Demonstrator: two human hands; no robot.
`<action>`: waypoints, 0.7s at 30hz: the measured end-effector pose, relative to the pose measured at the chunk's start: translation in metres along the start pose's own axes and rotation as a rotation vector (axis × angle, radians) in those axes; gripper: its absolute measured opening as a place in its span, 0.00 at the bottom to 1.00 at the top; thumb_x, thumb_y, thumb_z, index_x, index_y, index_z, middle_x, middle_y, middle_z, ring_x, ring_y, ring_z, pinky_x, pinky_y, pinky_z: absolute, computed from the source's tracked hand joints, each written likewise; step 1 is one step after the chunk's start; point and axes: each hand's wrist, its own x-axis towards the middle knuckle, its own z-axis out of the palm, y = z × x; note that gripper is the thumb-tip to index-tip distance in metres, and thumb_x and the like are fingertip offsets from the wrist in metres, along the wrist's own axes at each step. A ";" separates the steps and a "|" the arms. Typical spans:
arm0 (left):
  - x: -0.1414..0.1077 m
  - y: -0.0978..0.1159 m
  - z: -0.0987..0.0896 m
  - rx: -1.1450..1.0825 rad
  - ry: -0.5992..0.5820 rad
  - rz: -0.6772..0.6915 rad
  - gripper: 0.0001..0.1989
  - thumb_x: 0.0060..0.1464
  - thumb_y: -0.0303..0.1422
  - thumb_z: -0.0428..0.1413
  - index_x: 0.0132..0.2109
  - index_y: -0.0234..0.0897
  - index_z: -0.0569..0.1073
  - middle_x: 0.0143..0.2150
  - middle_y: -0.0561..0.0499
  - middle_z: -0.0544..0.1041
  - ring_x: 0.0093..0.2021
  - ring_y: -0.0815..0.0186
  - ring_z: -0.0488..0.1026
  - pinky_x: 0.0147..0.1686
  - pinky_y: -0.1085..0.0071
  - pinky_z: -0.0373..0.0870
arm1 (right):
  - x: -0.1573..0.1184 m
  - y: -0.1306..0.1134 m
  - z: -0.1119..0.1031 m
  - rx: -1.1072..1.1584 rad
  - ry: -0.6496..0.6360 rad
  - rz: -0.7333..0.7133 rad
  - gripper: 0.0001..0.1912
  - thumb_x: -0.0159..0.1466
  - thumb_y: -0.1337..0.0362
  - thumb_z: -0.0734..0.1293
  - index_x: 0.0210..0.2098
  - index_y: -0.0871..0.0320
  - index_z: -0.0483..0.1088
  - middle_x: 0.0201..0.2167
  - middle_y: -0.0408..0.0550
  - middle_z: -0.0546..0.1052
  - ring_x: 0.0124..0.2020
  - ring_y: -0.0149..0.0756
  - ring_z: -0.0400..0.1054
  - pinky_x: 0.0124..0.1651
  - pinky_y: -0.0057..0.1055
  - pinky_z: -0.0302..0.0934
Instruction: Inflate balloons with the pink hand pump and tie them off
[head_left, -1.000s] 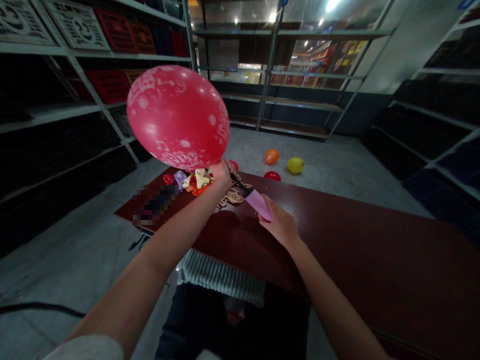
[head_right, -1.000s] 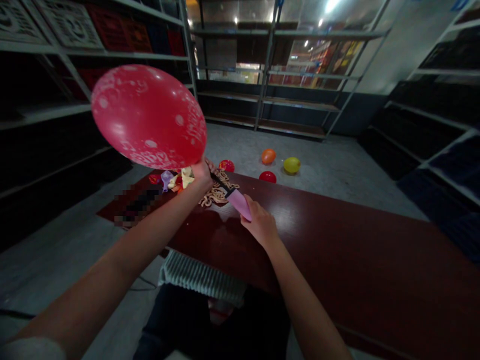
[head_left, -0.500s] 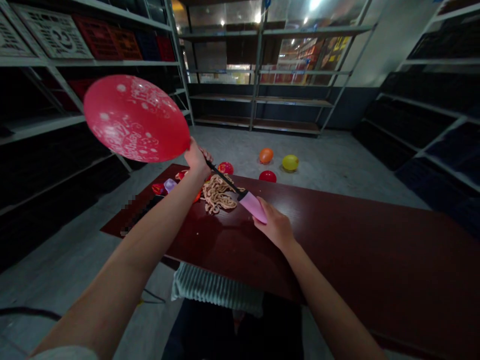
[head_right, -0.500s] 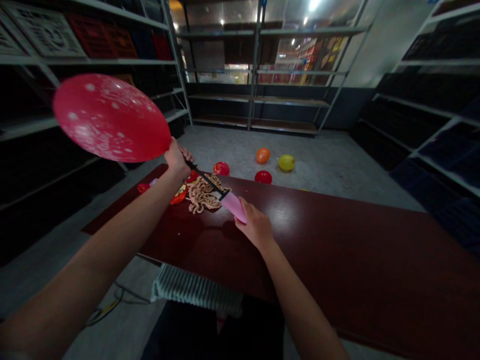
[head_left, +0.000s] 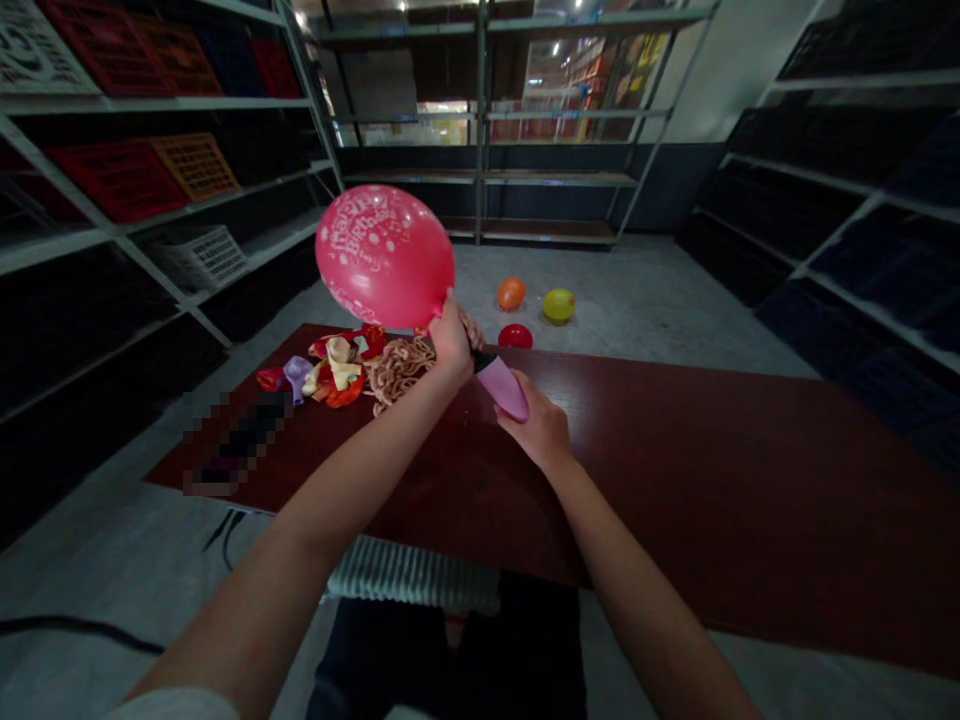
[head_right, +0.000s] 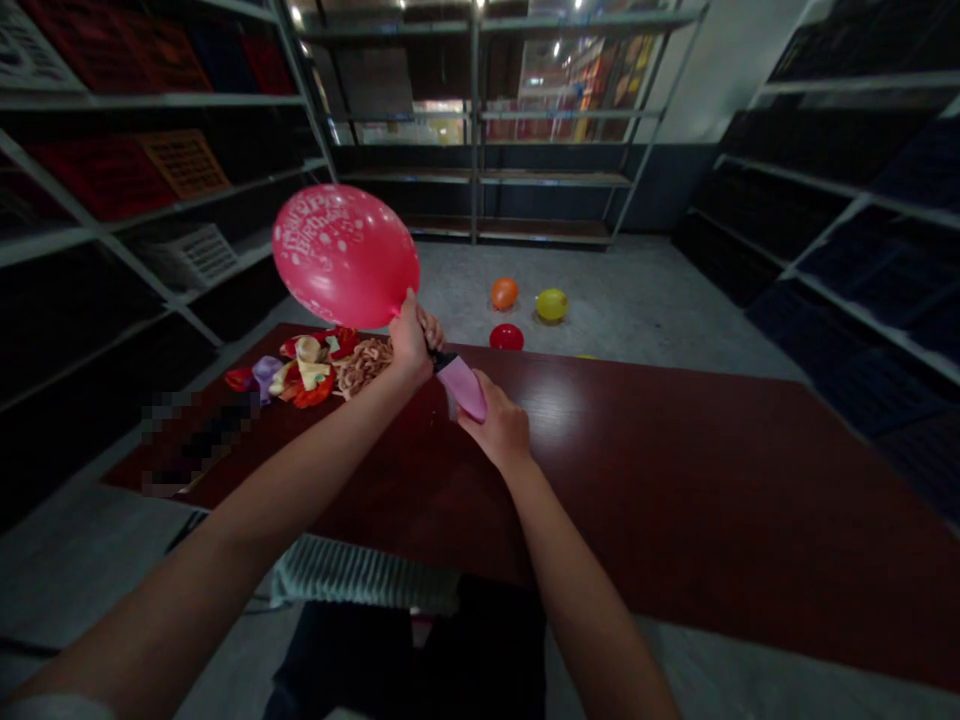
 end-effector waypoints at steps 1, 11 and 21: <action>-0.001 0.000 -0.001 -0.010 0.005 0.003 0.30 0.76 0.43 0.52 0.24 0.41 0.54 0.13 0.60 0.52 0.10 0.73 0.49 0.11 0.74 0.46 | 0.001 0.001 -0.001 -0.005 -0.007 -0.009 0.34 0.66 0.58 0.72 0.70 0.50 0.67 0.62 0.50 0.80 0.54 0.52 0.81 0.53 0.44 0.78; 0.015 0.063 -0.041 -0.088 0.157 0.062 0.28 0.77 0.33 0.47 0.24 0.41 0.53 0.13 0.59 0.52 0.12 0.72 0.51 0.14 0.73 0.48 | 0.005 -0.003 0.004 -0.076 -0.086 -0.139 0.31 0.66 0.59 0.73 0.68 0.53 0.71 0.61 0.53 0.80 0.55 0.50 0.81 0.55 0.42 0.76; 0.031 0.141 -0.087 -0.133 0.208 0.151 0.31 0.79 0.43 0.44 0.24 0.40 0.53 0.15 0.59 0.50 0.12 0.72 0.48 0.15 0.73 0.47 | 0.001 -0.006 0.006 -0.122 -0.105 -0.246 0.29 0.66 0.62 0.72 0.66 0.52 0.72 0.56 0.54 0.83 0.51 0.52 0.81 0.55 0.46 0.76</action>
